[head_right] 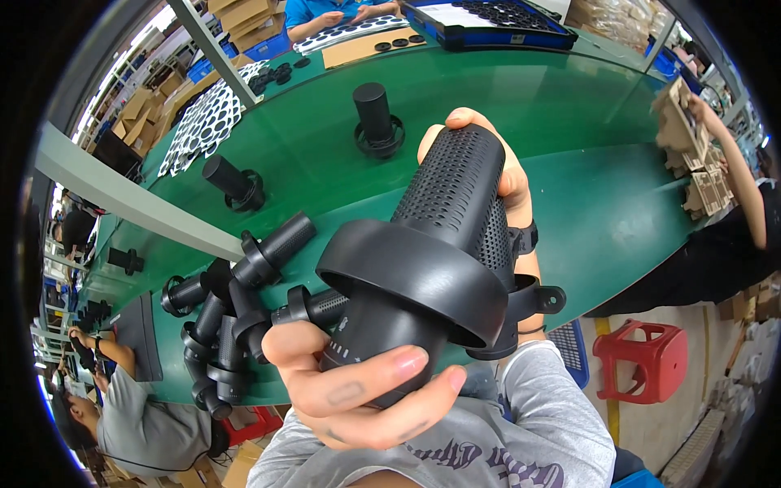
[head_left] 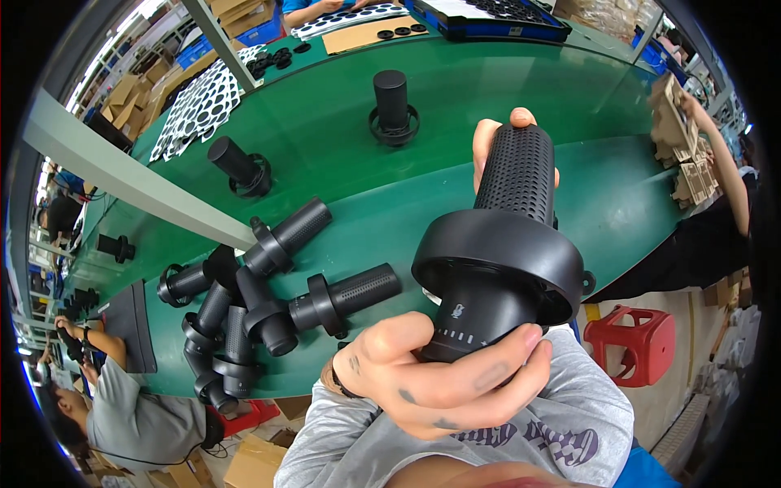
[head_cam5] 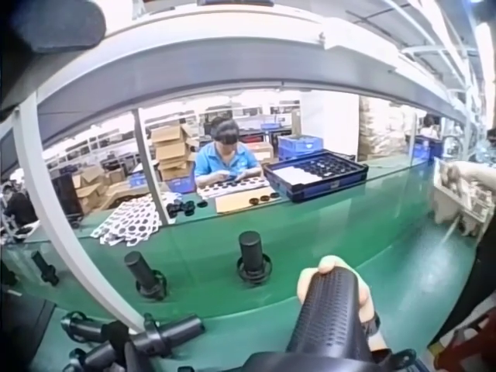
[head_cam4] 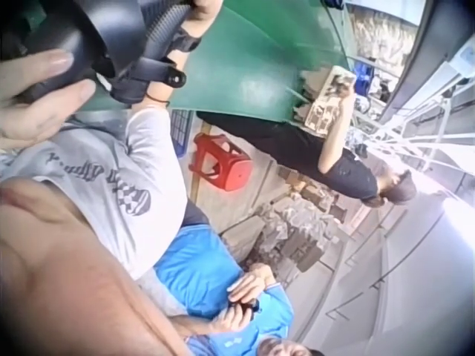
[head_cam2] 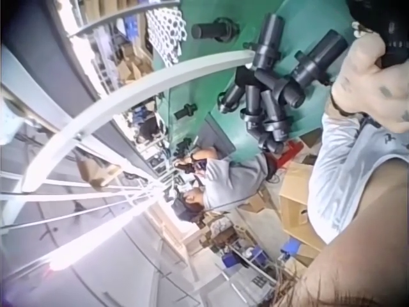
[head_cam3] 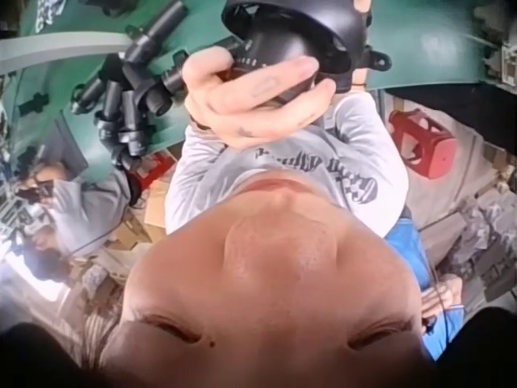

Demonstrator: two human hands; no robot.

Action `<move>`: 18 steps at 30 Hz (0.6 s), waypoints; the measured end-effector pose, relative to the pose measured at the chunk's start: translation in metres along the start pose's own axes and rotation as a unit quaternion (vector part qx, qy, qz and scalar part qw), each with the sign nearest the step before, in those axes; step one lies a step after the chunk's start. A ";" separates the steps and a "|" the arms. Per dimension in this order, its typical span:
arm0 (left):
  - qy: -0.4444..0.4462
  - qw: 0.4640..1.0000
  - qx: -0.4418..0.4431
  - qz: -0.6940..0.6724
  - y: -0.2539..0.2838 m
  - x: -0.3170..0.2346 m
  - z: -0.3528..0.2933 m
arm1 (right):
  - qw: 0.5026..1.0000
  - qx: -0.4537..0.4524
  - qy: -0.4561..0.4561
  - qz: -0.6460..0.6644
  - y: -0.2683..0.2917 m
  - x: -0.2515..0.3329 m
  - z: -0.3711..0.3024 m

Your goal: The person picks up a microphone, rotates it by hand, and wipes the base with a cloth before pulling and releasing the elastic bands on the shock mount. They then repeat the process of picking up, rotating, and wiping several more microphones.

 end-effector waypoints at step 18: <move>0.255 0.957 -0.129 -0.055 0.013 0.074 -0.020 | 0.988 0.061 0.120 -0.077 0.021 0.028 0.005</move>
Point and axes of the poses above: each hand's wrist, its own z-axis towards the middle knuckle, its own y-axis out of the back of the hand, x = y × z, the point moved 9 cm from there along z, towards the middle knuckle, and after that the axes turned 12 degrees about z, right-handed, at the moved point
